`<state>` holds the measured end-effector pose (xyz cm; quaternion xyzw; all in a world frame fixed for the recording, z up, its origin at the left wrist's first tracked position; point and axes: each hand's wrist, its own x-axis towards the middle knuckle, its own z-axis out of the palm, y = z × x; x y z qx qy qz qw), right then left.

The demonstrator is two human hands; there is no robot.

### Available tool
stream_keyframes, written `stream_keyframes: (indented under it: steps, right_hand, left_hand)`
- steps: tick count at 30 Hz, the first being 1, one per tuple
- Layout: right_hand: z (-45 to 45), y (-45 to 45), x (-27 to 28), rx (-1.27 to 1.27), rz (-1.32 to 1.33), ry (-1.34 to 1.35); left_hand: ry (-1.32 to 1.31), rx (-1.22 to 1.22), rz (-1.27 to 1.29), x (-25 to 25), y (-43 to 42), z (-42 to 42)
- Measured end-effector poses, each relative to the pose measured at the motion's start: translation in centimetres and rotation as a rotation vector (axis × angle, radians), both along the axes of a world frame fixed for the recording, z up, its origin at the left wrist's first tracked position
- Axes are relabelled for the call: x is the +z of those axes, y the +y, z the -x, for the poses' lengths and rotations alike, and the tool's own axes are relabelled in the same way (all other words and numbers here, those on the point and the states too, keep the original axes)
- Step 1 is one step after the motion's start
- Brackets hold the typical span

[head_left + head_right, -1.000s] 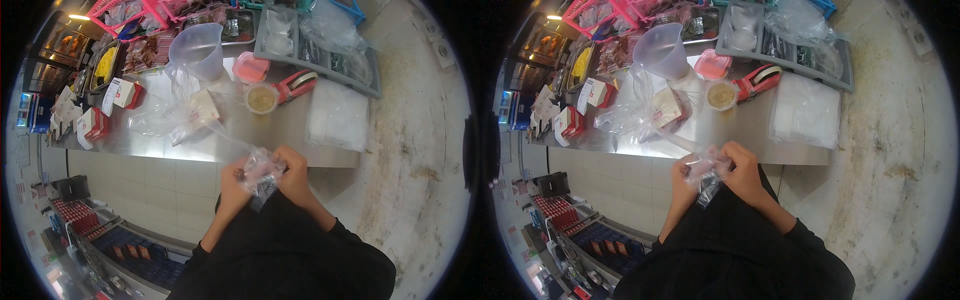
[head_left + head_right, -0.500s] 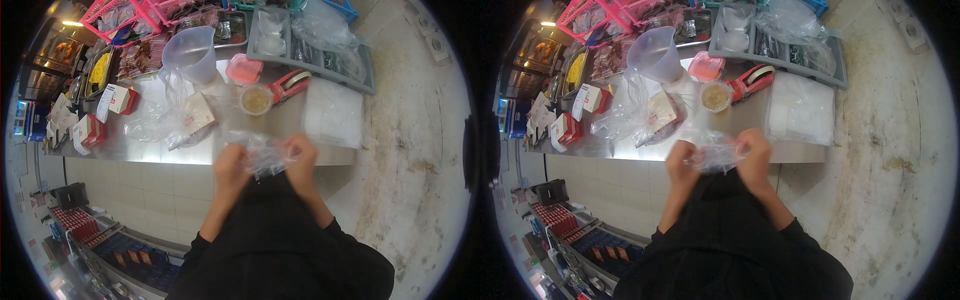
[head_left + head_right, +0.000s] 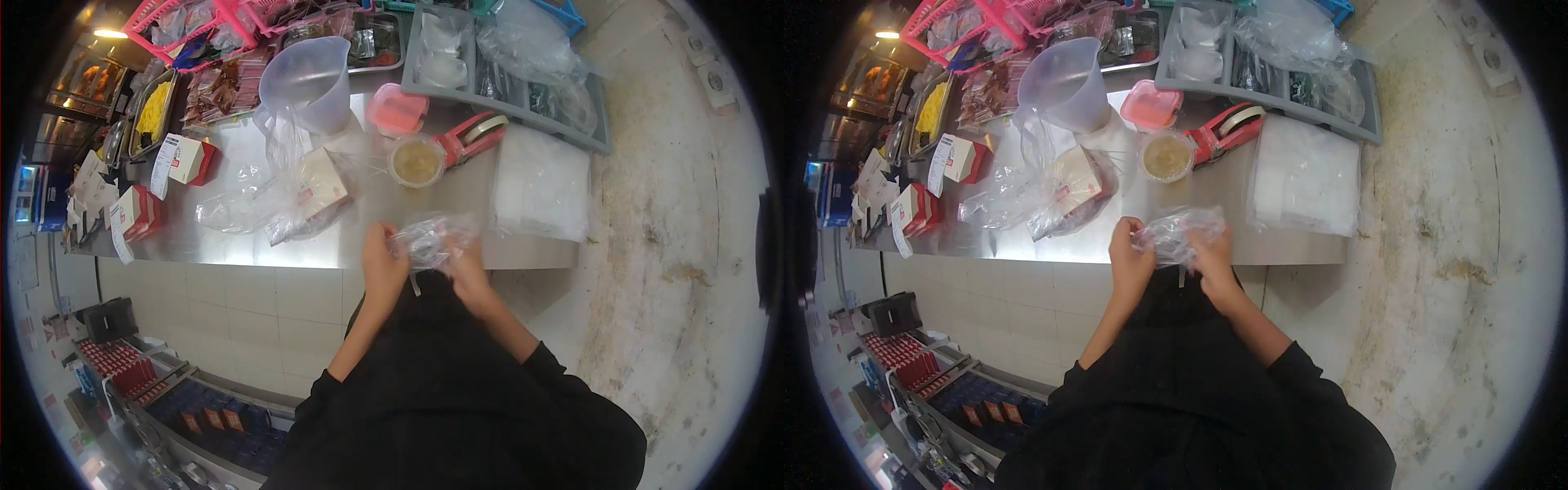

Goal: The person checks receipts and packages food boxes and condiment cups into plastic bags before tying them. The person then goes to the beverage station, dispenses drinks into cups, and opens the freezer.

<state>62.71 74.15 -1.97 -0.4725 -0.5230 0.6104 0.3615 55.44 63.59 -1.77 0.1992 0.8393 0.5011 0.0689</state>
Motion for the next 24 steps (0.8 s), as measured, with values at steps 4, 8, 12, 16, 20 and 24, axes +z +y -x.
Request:
stream_keyframes:
  steps: [4, 8, 12, 16, 20, 24]
  right_hand:
    - [0.2, -0.3, -2.7, 0.493, 0.117, -0.196]
    - [-0.2, 0.9, -3.7, 0.749, -0.435, -0.43]
    - [1.2, 3.9, 4.1, 0.995, -0.368, -0.403]
    - [8.1, 7.1, 5.2, 0.827, -1.015, -0.463]
    - [11.8, 7.0, 3.1, 1.003, -1.171, -0.746]
    - [11.5, 5.9, 4.9, 1.049, -1.145, -0.816]
  left_hand:
    - [0.249, -0.017, 0.204, 0.8, -0.1, -0.4]
    - [-0.114, -0.062, 0.145, -3.1, -1.9, 0.6]
    - [-0.292, 0.068, -0.093, -3.9, -3.8, 1.5]
    - [-0.465, 0.143, -0.277, -4.5, -4.7, 0.9]
    - [-0.8, 0.237, -0.412, -0.8, -5.3, 1.0]
    - [-0.744, 0.196, -0.464, -3.1, -6.5, 1.0]
